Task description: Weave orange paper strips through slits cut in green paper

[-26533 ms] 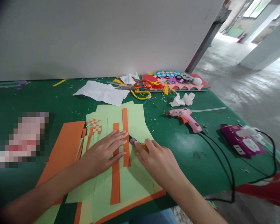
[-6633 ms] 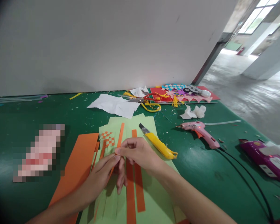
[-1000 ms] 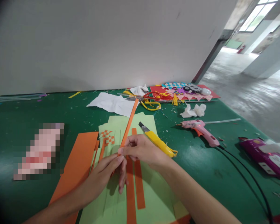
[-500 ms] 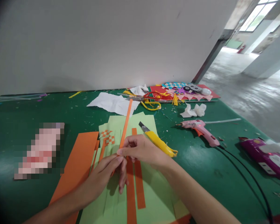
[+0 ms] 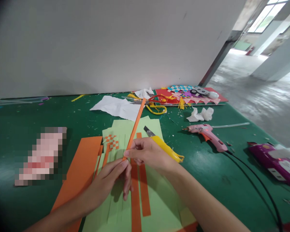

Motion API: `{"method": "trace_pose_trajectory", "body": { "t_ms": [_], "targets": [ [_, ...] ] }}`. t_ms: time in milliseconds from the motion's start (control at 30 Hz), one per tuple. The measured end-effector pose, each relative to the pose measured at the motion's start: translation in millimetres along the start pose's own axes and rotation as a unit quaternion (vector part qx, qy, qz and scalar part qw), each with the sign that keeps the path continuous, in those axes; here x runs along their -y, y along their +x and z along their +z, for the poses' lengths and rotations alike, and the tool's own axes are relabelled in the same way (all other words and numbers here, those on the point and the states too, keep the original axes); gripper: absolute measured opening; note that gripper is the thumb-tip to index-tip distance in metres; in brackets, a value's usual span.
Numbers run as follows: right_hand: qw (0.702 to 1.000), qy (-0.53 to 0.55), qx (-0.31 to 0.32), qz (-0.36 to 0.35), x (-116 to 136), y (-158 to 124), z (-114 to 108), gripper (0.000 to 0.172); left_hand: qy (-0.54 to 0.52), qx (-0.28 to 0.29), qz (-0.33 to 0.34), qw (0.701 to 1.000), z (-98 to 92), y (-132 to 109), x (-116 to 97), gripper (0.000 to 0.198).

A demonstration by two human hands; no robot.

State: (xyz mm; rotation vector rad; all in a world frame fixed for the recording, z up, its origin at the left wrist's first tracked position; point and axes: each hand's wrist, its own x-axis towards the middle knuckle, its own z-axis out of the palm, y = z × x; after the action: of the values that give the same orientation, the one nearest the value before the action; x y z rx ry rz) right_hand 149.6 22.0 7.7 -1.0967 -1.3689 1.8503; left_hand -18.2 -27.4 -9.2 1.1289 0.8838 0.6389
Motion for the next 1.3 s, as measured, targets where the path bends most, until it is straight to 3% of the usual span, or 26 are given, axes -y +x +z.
{"method": "trace_pose_trajectory", "body": {
  "t_ms": [433, 700, 833, 1033, 1300],
  "targets": [
    [1.000, 0.007, -0.004, -0.002, -1.1, -0.4, 0.2, 0.032, 0.007, 0.002, 0.006, 1.000, 0.3, 0.7, -1.5, 0.036],
    [0.998, -0.060, 0.024, 0.010, 3.5, -1.9, -1.4, 0.025, -0.003, -0.006, 0.007, 1.000, 1.5, 0.8, -0.9, 0.035],
    [0.999, -0.025, 0.035, -0.003, 1.8, -1.5, -1.1, 0.026, -0.009, -0.009, 0.005, 1.000, 1.0, 1.4, -0.4, 0.033],
    [1.000, 0.009, 0.005, -0.010, -3.6, 0.6, -2.1, 0.028, -0.007, -0.012, -0.002, 1.000, 0.1, 1.1, 2.1, 0.033],
    [1.000, 0.004, 0.001, 0.003, -2.1, 0.4, -1.7, 0.030, 0.000, -0.015, -0.003, 1.000, 0.3, 1.2, 1.0, 0.035]
  ]
}}
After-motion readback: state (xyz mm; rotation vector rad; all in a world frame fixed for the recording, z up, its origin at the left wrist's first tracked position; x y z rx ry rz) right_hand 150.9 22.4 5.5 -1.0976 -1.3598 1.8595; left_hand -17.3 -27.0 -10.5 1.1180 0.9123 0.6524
